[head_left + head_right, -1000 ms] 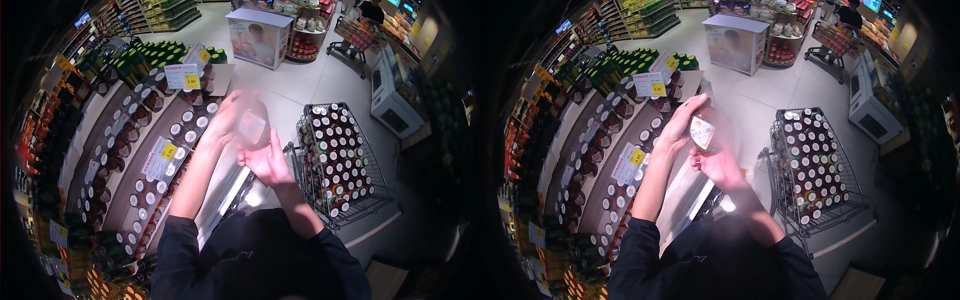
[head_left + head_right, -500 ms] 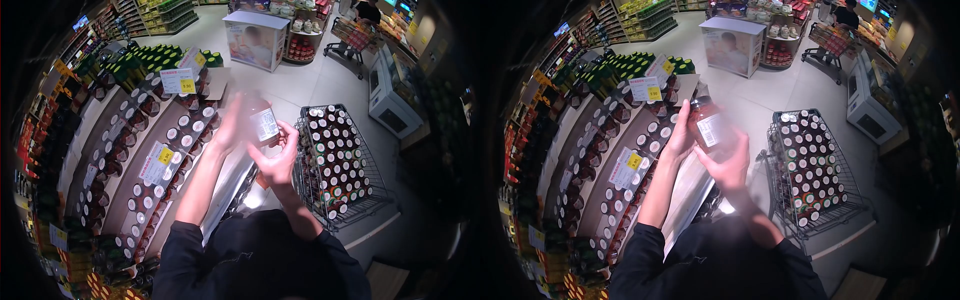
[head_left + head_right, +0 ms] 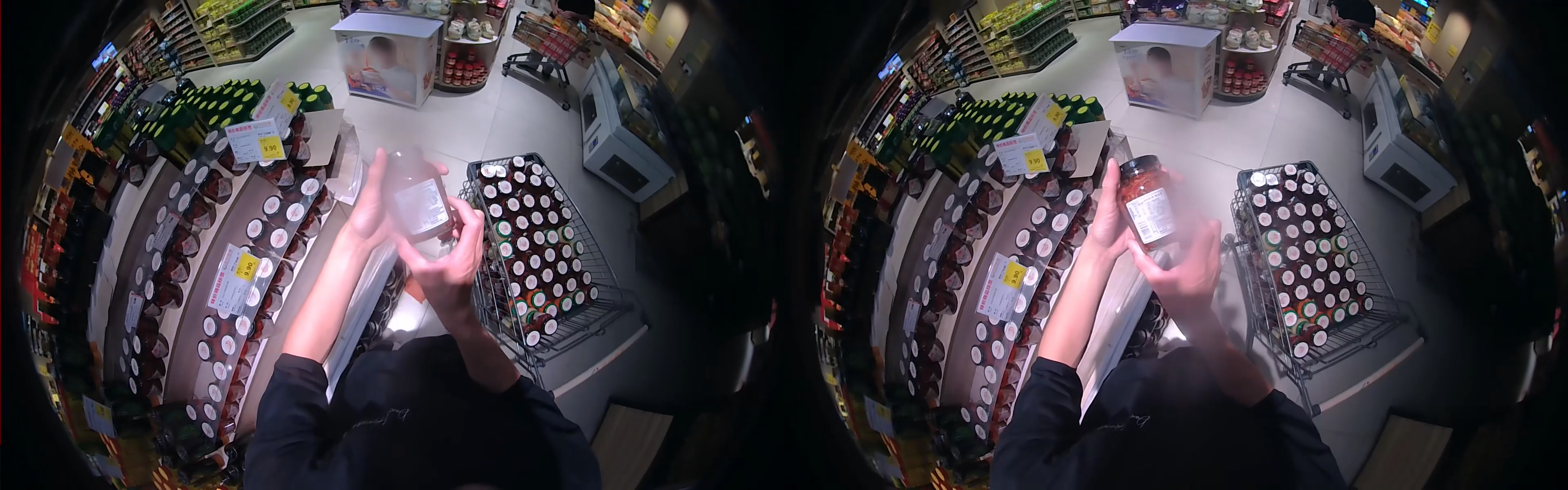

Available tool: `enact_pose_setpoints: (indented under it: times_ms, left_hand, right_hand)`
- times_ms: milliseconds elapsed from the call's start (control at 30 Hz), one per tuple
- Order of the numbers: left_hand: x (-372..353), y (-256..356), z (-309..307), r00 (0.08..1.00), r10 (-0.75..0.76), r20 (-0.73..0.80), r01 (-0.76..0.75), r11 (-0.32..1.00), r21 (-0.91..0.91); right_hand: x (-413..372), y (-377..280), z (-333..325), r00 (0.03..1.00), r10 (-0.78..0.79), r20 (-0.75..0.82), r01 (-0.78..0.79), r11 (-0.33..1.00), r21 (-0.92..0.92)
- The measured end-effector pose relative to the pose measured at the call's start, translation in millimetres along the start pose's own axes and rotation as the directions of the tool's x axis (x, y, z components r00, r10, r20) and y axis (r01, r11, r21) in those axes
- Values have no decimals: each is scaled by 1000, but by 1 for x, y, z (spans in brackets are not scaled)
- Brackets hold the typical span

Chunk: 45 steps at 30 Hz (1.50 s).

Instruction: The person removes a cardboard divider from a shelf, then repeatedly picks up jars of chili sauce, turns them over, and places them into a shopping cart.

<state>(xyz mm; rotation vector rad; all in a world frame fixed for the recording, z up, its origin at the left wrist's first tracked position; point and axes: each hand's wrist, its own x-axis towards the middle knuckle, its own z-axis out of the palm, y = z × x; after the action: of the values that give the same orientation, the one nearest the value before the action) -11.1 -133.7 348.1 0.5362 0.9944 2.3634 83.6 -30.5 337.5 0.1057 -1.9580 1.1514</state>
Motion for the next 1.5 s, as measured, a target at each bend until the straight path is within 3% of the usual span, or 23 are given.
enact_pose_setpoints:
  times_ms: [200, 333, 400, 467, 567, 633, 700, 767, 833, 867, 933, 967, 1000, 1067, 1133, 1200, 1233, 1333, 1400, 1433, 1467, 1500]
  left_hand:
    - [27, -25, 11, 995, -89, 51, 87, 995, 39]
    - [53, -55, 16, 989, -129, 74, 114, 976, 184]
    - [60, -73, 21, 983, -166, 82, 145, 966, 213]
    - [69, -91, 29, 985, -173, -10, 167, 930, 327]
    - [90, -127, 36, 985, -157, 65, 119, 912, 392]
    - [97, -146, 57, 956, -279, 93, 222, 890, 398]
    - [104, -176, 71, 934, -328, 139, 219, 837, 501]
    - [108, -216, 76, 921, -344, 183, 192, 810, 555]
    - [114, -264, 71, 881, -405, 243, 199, 785, 587]
    - [115, -287, 70, 854, -432, 288, 166, 753, 637]
    - [112, -327, 79, 811, -478, 339, 194, 765, 614]
    - [111, -355, 74, 798, -479, 367, 134, 734, 666]
    - [111, -389, 65, 787, -474, 395, 65, 700, 711]
    - [107, -431, 71, 761, -507, 404, 149, 743, 653]
    - [106, -476, 72, 763, -423, 490, -35, 728, 684]
    - [102, -514, 66, 786, -354, 507, -66, 767, 638]
    - [96, -521, 69, 802, -465, 375, -12, 615, 788]
    - [98, -530, 89, 761, -532, 370, 42, 610, 791]
    - [93, -545, 85, 754, -539, 375, 37, 605, 795]
    - [88, -557, 73, 748, -544, 381, 28, 599, 800]
    - [90, -584, 48, 610, -716, 339, 112, 502, 858]
    - [86, -594, 36, 615, -720, 323, 122, 491, 863]
  right_hand:
    - [-2, 26, -21, 993, 105, -51, -104, 995, 9]
    - [1, 44, -36, 974, 201, -105, -198, 980, 31]
    - [-3, 58, -47, 941, 331, -72, -325, 942, 83]
    - [-6, 77, -61, 910, 407, -78, -402, 913, 77]
    - [-13, 110, -96, 911, 409, -40, -409, 912, 26]
    - [-21, 129, -126, 896, 443, -41, -442, 897, 23]
    - [-29, 162, -150, 950, 304, -76, -294, 949, 115]
    - [-50, 189, -180, 956, 294, -11, -287, 923, -255]
    - [-54, 193, -210, 860, 511, 22, -498, 846, -190]
    - [-69, 214, -223, 789, 612, 48, -612, 790, -9]
    - [-78, 228, -252, 732, 679, 47, -672, 732, -116]
    - [-83, 240, -271, 584, 803, 119, -787, 596, -158]
    - [-92, 254, -282, 696, 716, 52, -689, 687, -232]
    - [-127, 306, -305, 723, 686, 86, -626, 702, -339]
    - [-151, 344, -330, 735, 672, 88, -581, 692, -428]
    - [-173, 364, -344, 736, 672, 81, -552, 665, -503]
    - [-174, 367, -346, 740, 668, 80, -535, 656, -532]
    - [-184, 381, -362, 750, 656, 85, -517, 661, -544]
    - [-222, 415, -370, 580, 759, 296, -559, 635, -534]
    - [-247, 442, -369, 680, 636, 365, -408, 742, -532]
    - [-244, 441, -367, 672, 637, 379, -418, 748, -516]
    - [-228, 435, -367, 622, 676, 396, -533, 736, -418]
